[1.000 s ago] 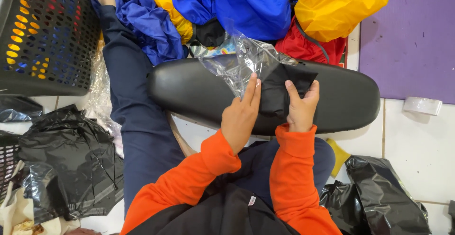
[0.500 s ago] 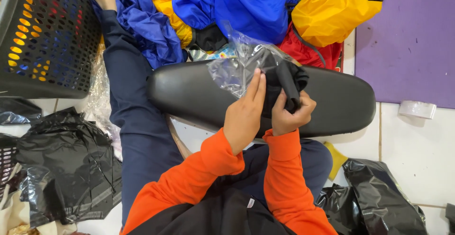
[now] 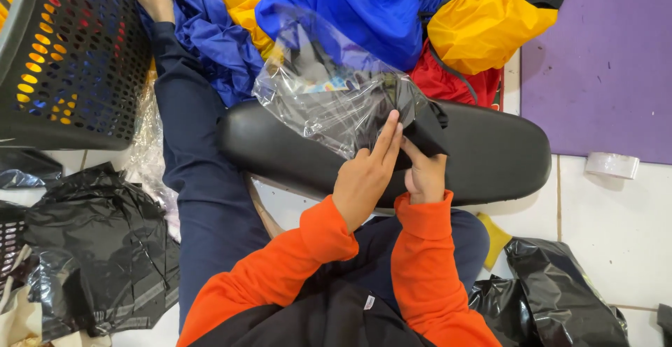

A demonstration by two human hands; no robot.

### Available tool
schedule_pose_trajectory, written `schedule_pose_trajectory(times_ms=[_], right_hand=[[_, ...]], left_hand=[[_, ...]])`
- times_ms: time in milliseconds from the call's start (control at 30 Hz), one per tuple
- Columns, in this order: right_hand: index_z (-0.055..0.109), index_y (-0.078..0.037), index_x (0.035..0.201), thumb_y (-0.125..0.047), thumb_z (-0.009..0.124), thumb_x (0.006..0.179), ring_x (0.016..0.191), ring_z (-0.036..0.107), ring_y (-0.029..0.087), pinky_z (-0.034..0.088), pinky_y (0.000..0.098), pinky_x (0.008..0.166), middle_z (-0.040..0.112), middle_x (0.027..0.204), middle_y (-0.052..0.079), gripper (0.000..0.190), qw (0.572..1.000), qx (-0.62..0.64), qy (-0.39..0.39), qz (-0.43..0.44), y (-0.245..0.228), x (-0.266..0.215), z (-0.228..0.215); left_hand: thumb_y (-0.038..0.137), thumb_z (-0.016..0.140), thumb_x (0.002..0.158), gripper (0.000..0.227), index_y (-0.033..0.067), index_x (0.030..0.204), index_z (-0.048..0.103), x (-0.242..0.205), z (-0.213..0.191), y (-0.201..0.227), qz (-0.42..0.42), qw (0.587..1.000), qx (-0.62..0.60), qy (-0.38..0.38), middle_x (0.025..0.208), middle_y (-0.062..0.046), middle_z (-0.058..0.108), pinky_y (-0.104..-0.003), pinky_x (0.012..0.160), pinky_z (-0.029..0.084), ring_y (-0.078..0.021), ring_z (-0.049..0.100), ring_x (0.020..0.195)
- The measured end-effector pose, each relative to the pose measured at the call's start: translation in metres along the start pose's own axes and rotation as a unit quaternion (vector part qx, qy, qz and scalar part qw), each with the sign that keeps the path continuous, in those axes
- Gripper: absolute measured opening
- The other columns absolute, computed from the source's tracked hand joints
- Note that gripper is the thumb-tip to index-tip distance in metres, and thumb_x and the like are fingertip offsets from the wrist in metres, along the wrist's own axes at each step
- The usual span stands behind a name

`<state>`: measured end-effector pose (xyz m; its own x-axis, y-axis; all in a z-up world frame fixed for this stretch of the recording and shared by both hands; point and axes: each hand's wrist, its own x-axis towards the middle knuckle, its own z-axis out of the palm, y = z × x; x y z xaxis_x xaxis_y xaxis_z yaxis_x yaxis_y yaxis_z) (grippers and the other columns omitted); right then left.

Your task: The person folds a black fabric cover by hand on a motorcycle seat, places it into a clear plastic bag, and then uses shears to trim a red fabric item.

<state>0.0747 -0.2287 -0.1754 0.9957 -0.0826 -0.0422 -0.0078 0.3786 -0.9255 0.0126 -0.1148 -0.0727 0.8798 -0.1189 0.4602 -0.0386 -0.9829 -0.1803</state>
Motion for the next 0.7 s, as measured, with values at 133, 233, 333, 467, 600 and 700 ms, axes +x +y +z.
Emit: schedule_pose_trajectory(times_ms=[133, 233, 333, 467, 600, 700], right_hand=[[0.07, 0.003, 0.123, 0.015, 0.084, 0.073, 0.114, 0.062, 0.019, 0.054, 0.0385, 0.099, 0.072, 0.118, 0.018, 0.054, 0.995, -0.064, -0.039, -0.07, -0.009, -0.009, 0.02], [0.069, 0.005, 0.124, 0.018, 0.082, 0.072, 0.117, 0.062, 0.02, 0.053, 0.0362, 0.099, 0.072, 0.118, 0.021, 0.054, 0.99, -0.095, -0.055, -0.085, -0.014, -0.014, 0.029], [0.067, 0.005, 0.127, 0.016, 0.08, 0.077, 0.119, 0.063, 0.022, 0.054, 0.0372, 0.103, 0.07, 0.124, 0.021, 0.053, 0.997, -0.045, -0.03, -0.061, -0.008, -0.016, 0.028], [0.061, 0.011, 0.132, 0.013, 0.073, 0.086, 0.123, 0.057, 0.024, 0.053, 0.0434, 0.107, 0.064, 0.129, 0.026, 0.047, 0.999, -0.008, -0.026, -0.045, -0.002, -0.012, 0.015], [0.06, 0.011, 0.133, 0.012, 0.072, 0.087, 0.123, 0.058, 0.026, 0.053, 0.044, 0.106, 0.063, 0.13, 0.027, 0.047, 0.999, 0.0, -0.035, -0.033, 0.003, -0.013, 0.012], [0.059, 0.011, 0.134, 0.011, 0.071, 0.089, 0.124, 0.059, 0.029, 0.053, 0.045, 0.105, 0.062, 0.132, 0.028, 0.047, 0.999, 0.016, -0.048, -0.016, 0.006, -0.014, 0.011]], left_hand=[[-0.001, 0.058, 0.087, 0.071, 0.0137, 0.155, 0.046, 0.008, 0.0, -0.009, 0.01, 0.999, 0.051, 0.016, 0.166, 0.001, 0.037, -0.014, 0.045, 0.049, -0.005, 0.054, 0.057], [-0.001, 0.057, 0.088, 0.072, 0.0137, 0.157, 0.045, 0.01, -0.001, -0.014, 0.025, 0.997, 0.071, 0.013, 0.167, 0.0, 0.034, -0.014, 0.044, 0.049, -0.0042, 0.054, 0.058], [-0.003, 0.055, 0.088, 0.073, 0.0142, 0.158, 0.043, 0.005, -0.003, -0.014, 0.04, 0.997, 0.071, 0.012, 0.168, -0.001, 0.033, -0.015, 0.044, 0.047, -0.0048, 0.052, 0.058], [-0.006, 0.052, 0.089, 0.076, 0.0168, 0.16, 0.041, -0.004, -0.002, -0.011, 0.051, 0.997, 0.048, 0.019, 0.167, 0.0, 0.035, -0.015, 0.044, 0.048, -0.0063, 0.049, 0.056], [-0.006, 0.054, 0.085, 0.077, 0.0169, 0.158, 0.044, 0.001, -0.005, -0.013, 0.048, 0.997, 0.058, 0.016, 0.167, 0.0, 0.034, -0.016, 0.043, 0.048, -0.0064, 0.05, 0.056], [-0.005, 0.057, 0.083, 0.078, 0.0164, 0.158, 0.045, 0.005, -0.007, -0.016, 0.041, 0.996, 0.08, 0.019, 0.167, 0.0, 0.036, -0.015, 0.044, 0.048, -0.0049, 0.052, 0.058]])
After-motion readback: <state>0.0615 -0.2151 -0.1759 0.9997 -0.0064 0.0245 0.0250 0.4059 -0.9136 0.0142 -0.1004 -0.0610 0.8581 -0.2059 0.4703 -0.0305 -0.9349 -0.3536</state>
